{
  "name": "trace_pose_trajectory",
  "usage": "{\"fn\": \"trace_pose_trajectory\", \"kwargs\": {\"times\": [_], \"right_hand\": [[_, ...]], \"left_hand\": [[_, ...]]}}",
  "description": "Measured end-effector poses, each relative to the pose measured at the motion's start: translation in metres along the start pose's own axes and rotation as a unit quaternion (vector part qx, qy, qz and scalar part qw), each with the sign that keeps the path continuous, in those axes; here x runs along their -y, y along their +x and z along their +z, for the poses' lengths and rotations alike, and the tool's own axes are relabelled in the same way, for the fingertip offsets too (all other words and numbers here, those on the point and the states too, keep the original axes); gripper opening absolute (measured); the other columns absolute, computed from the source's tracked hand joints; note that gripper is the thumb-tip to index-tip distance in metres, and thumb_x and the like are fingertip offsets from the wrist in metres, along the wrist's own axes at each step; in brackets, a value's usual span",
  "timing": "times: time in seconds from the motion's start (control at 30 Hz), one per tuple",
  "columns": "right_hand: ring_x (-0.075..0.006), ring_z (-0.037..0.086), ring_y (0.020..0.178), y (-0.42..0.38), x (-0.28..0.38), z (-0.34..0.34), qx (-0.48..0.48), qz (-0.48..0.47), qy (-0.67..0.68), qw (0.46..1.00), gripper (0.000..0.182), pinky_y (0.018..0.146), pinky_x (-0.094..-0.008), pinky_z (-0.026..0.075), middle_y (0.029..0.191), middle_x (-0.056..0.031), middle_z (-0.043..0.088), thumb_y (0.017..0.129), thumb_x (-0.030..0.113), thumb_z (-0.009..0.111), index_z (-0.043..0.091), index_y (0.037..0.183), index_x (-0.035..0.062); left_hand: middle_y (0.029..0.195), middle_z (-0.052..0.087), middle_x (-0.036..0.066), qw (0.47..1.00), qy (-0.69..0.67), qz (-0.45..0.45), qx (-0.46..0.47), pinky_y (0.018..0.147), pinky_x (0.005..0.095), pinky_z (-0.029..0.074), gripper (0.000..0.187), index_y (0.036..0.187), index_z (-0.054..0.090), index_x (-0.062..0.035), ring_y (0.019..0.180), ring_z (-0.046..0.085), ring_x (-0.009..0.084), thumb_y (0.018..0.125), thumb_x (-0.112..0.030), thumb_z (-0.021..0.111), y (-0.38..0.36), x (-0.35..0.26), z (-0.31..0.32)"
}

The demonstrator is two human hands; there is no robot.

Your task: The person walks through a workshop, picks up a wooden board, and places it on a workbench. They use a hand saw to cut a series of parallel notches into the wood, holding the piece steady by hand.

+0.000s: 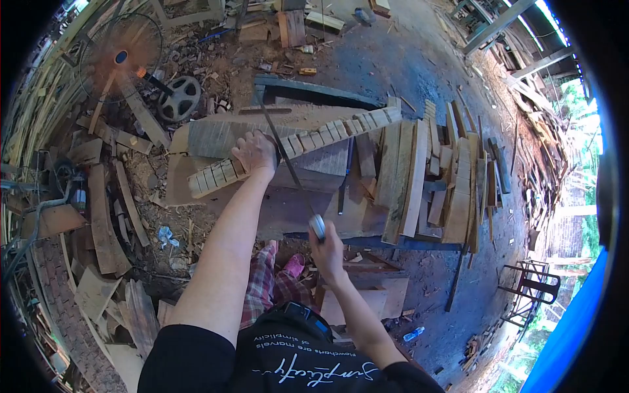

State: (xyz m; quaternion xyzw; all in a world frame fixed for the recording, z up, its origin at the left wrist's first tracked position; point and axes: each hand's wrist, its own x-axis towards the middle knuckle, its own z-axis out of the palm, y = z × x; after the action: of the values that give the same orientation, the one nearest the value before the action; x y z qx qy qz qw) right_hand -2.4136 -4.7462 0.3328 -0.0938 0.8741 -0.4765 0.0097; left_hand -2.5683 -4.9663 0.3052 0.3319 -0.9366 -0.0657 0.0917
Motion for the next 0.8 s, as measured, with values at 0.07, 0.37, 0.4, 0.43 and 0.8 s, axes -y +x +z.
{"fn": "trace_pose_trajectory", "kwargs": {"times": [0.07,0.37,0.4,0.43,0.8], "right_hand": [[-0.0413,0.059,0.07,0.028,0.005,0.012,0.005,-0.028,-0.015,0.999,0.02,0.059,-0.0427,0.046,0.077,-0.0194,0.058,0.088,0.019,0.064,0.055,0.097,0.004],[-0.0388,0.06,0.07,-0.047,-0.015,-0.022,-0.043,-0.017,0.035,0.998,0.019,0.058,-0.0415,0.046,0.076,-0.0198,0.056,0.088,0.019,0.064,0.053,0.093,0.0045],[-0.0394,0.059,0.071,-0.035,-0.013,-0.016,-0.016,0.009,0.008,1.0,0.019,0.058,-0.0417,0.046,0.077,-0.0197,0.056,0.088,0.018,0.064,0.053,0.093,0.0044],[-0.0399,0.059,0.071,-0.016,-0.005,-0.009,0.01,0.033,-0.018,0.999,0.019,0.059,-0.0419,0.046,0.078,-0.0195,0.056,0.088,0.018,0.065,0.053,0.093,0.0043],[-0.0388,0.058,0.067,-0.047,-0.03,-0.027,-0.01,-0.014,0.02,1.0,0.014,0.06,-0.0379,0.046,0.076,-0.0184,0.057,0.088,0.01,0.062,0.053,0.097,0.0019]], "left_hand": [[0.103,0.064,0.008,1.0,0.002,-0.002,0.006,0.083,0.0449,0.037,0.025,0.093,0.067,-0.0099,0.099,0.056,0.0268,0.086,-0.018,0.044,-0.001,-0.001,-0.004],[0.106,0.063,0.008,0.999,0.0,-0.006,0.033,0.084,0.0444,0.037,0.03,0.097,0.066,-0.0085,0.101,0.055,0.027,0.091,-0.02,0.039,-0.001,0.001,-0.001],[0.106,0.063,0.009,1.0,-0.017,-0.004,0.007,0.084,0.0442,0.037,0.031,0.097,0.066,-0.0084,0.102,0.054,0.0272,0.091,-0.021,0.038,-0.001,0.001,0.003],[0.106,0.063,0.009,1.0,-0.017,-0.002,0.005,0.084,0.0442,0.037,0.031,0.097,0.066,-0.0084,0.102,0.054,0.0272,0.091,-0.021,0.038,-0.001,-0.001,0.001],[0.102,0.065,0.008,0.998,0.013,-0.014,0.056,0.085,0.0426,0.036,0.027,0.098,0.066,-0.0102,0.102,0.054,0.0259,0.09,-0.017,0.042,-0.001,-0.006,-0.017]]}}
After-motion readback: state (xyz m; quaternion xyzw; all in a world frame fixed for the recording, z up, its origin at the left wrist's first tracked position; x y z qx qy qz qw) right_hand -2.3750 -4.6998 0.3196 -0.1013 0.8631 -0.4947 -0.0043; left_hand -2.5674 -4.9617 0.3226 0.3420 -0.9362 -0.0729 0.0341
